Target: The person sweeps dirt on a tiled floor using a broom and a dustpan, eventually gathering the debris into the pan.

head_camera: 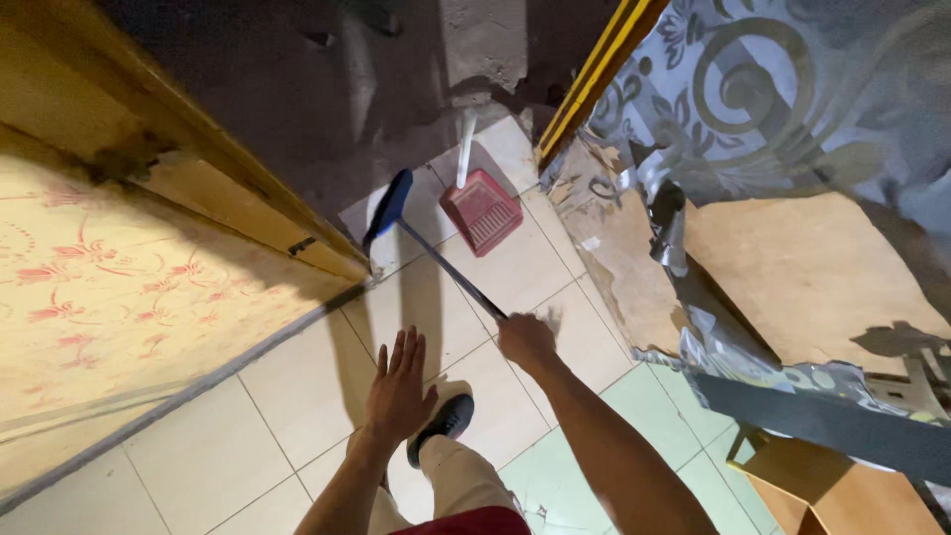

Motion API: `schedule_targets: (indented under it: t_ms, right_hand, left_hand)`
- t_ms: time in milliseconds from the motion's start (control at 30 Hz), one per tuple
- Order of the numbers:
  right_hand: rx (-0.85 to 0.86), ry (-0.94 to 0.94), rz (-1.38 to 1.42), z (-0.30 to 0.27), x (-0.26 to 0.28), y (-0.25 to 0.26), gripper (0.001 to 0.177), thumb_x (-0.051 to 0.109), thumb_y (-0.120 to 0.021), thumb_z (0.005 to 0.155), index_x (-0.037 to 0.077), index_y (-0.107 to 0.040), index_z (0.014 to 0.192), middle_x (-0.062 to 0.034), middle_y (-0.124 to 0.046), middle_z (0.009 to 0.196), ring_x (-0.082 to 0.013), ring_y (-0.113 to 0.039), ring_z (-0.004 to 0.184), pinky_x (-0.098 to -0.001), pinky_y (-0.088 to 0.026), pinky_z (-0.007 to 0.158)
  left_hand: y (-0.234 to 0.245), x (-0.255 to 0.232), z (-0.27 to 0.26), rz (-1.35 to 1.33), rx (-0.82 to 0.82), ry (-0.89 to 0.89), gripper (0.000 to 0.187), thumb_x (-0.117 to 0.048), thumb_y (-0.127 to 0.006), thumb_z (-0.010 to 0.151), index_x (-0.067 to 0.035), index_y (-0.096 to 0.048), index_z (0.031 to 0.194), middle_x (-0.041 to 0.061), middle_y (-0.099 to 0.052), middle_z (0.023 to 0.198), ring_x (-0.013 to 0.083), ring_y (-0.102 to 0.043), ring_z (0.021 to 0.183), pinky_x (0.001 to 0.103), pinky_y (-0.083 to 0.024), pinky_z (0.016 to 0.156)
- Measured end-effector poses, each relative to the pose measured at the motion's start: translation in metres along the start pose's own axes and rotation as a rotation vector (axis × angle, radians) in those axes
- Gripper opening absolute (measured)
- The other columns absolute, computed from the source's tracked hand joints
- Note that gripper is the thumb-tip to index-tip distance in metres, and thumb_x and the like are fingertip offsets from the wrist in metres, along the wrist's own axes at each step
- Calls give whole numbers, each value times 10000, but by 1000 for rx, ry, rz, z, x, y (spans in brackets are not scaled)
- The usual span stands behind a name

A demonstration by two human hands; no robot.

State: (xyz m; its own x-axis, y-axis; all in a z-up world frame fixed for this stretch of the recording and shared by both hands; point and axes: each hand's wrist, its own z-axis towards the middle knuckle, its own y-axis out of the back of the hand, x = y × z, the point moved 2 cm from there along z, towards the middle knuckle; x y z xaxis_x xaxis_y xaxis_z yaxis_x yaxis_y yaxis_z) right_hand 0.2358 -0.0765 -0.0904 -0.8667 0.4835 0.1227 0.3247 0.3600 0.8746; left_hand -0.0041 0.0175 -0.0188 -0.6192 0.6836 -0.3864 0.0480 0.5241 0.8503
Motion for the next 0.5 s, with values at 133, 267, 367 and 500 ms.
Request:
schedule_targets:
  t_ms: [133, 267, 367, 500]
  right_hand:
    - [140, -205, 319, 121, 50, -22, 373, 317, -539, 993, -3, -719, 1060, -260, -734, 1041, -425, -716, 986, -505, -589, 851]
    - [324, -49, 165, 191, 85, -43, 269, 162, -676, 786, -26, -791, 940, -253, -747, 918, -371, -770, 835, -439, -633, 751]
    - [278, -297, 501, 166, 90, -70, 305, 197, -566, 898, -54, -724, 967, -271, -743, 823, -362, -759, 751, -438, -625, 693]
    - [416, -435, 690, 94, 73, -78, 262, 84, -536, 878, -101, -720, 882, -251, -742, 694, -328, -760, 580, -420, -633, 590]
  left_hand:
    - [5, 1, -18, -91, -79, 81, 879, -328, -660, 866, -4, -225, 1558, 175, -164, 1671, 335, -126, 1555, 519, -115, 1246]
    - [9, 13, -38, -93, -126, 128, 919, -340, -676, 864, 10, -227, 1585, 221, -155, 1695, 366, -110, 1537, 546, -111, 1214]
    - [10, 25, -50, -81, -202, 137, 854, -348, -655, 901, 21, -247, 1554, 221, -197, 1641, 352, -152, 1554, 530, -142, 1248]
    - [14, 32, -64, -60, -90, 171, 903, -355, -659, 865, 6, -207, 1559, 201, -150, 1662, 340, -125, 1547, 511, -127, 1241]
